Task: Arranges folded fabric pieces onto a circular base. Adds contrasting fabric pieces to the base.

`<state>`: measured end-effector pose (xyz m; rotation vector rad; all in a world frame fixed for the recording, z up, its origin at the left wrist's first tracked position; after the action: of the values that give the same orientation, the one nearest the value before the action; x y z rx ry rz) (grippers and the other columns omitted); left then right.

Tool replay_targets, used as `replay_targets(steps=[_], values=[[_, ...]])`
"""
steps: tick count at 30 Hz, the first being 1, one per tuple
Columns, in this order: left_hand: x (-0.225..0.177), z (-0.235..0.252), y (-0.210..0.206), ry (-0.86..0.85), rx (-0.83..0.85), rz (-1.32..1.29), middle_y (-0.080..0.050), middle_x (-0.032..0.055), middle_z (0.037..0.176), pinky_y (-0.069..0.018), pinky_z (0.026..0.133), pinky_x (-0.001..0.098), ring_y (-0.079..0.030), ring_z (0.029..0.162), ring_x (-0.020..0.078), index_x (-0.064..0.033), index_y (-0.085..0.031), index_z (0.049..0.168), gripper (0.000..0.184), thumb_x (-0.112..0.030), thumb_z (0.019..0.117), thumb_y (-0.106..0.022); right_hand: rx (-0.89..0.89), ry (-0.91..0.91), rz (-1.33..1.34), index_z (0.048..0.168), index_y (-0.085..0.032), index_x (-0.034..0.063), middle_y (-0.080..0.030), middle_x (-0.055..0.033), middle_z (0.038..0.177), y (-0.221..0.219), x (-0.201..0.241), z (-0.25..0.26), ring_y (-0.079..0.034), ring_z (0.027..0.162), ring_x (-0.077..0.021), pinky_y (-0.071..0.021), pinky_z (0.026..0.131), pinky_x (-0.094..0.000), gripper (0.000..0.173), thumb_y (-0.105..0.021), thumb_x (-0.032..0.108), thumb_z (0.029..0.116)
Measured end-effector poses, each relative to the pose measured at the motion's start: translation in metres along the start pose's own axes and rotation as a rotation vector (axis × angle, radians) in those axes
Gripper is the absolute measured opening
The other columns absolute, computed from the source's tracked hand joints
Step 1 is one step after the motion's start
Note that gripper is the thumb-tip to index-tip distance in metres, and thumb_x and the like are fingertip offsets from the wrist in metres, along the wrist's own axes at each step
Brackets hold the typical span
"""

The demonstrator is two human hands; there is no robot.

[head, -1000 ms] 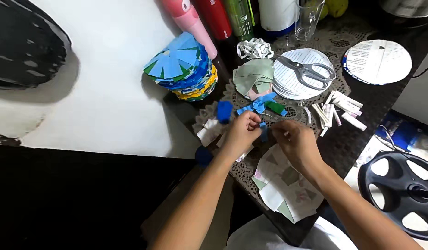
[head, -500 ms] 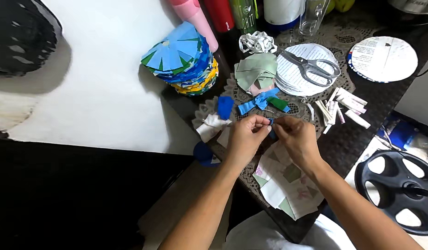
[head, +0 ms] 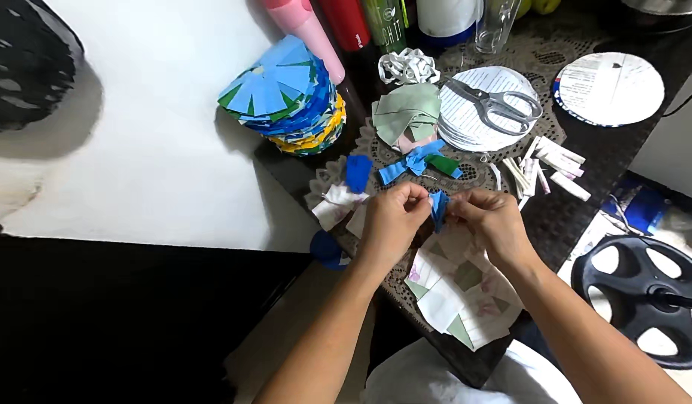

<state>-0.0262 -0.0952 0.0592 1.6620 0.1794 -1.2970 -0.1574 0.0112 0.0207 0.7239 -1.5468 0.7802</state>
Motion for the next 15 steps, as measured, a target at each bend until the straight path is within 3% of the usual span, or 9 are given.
replay_targets(steps=[3, 5, 7, 9, 12, 15], values=[[0.008, 0.007, 0.005, 0.053, 0.001, 0.024, -0.07, 0.0028, 0.084, -0.0573, 0.069, 0.0284, -0.067, 0.072, 0.0085, -0.0056, -0.07, 0.099, 0.006, -0.011, 0.0975, -0.068, -0.02, -0.064, 0.111, 0.087, -0.073, 0.0015, -0.07, -0.0003, 0.072, 0.007, 0.002, -0.003, -0.065, 0.064, -0.0042, -0.055, 0.062, -0.0193, 0.015, -0.063, 0.0, 0.0975], [0.011, 0.009, 0.007, 0.003, -0.072, 0.197, -0.071, 0.0088, 0.087, -0.0566, 0.071, 0.0367, -0.067, 0.075, 0.0162, -0.0024, -0.07, 0.102, 0.009, -0.01, 0.0985, -0.067, -0.037, -0.112, 0.144, 0.087, -0.072, 0.0014, -0.071, -0.0015, 0.073, 0.011, 0.004, -0.006, -0.066, 0.065, -0.0058, -0.0565, 0.064, -0.0206, 0.017, -0.061, 0.001, 0.0989], [0.011, 0.004, 0.005, -0.14, -0.139, 0.34, -0.071, 0.017, 0.102, -0.0591, 0.081, 0.0471, -0.072, 0.09, 0.0276, 0.0025, -0.067, 0.111, 0.017, -0.009, 0.0993, -0.063, -0.056, -0.136, 0.17, 0.086, -0.072, 0.0013, -0.071, -0.0032, 0.074, 0.014, 0.006, -0.009, -0.067, 0.067, -0.008, -0.0574, 0.065, -0.0222, 0.018, -0.06, 0.001, 0.0998], [0.002, -0.012, -0.002, -0.294, -0.163, 0.328, -0.072, 0.0168, 0.11, -0.059, 0.087, 0.0454, -0.072, 0.1, 0.0272, 0.0026, -0.066, 0.118, 0.025, -0.013, 0.0992, -0.061, -0.084, -0.138, 0.182, 0.085, -0.071, 0.0026, -0.069, -0.0024, 0.075, 0.016, 0.006, -0.014, -0.065, 0.067, -0.0078, -0.056, 0.065, -0.0219, 0.018, -0.06, 0.002, 0.0996], [-0.015, -0.042, -0.023, -0.469, -0.229, 0.267, -0.072, 0.0157, 0.107, -0.0581, 0.085, 0.0392, -0.071, 0.099, 0.0252, 0.0018, -0.068, 0.113, 0.03, -0.019, 0.0918, -0.068, -0.132, -0.11, 0.164, 0.081, -0.071, 0.0062, -0.066, 0.0018, 0.071, 0.013, 0.008, -0.025, -0.059, 0.062, -0.0035, -0.0505, 0.061, -0.0177, 0.019, -0.062, 0.002, 0.0971], [-0.017, -0.052, -0.046, -0.498, -0.309, 0.219, -0.073, 0.0151, 0.104, -0.0569, 0.087, 0.0321, -0.071, 0.099, 0.022, 0.0012, -0.068, 0.111, 0.036, -0.02, 0.0843, -0.077, -0.177, -0.002, 0.071, 0.078, -0.073, 0.0093, -0.066, 0.0045, 0.074, 0.01, 0.011, -0.037, -0.06, 0.067, -0.0013, -0.0499, 0.063, -0.0169, 0.016, -0.067, 0.002, 0.0906]])
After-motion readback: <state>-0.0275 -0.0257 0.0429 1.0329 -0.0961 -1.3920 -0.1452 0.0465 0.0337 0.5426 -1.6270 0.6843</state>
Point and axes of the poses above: each hand's wrist, its own z-axis towards the middle knuckle, its own y-axis out of the back of the hand, x = y × z, the point moved 3 cm from there along z, towards the middle knuckle
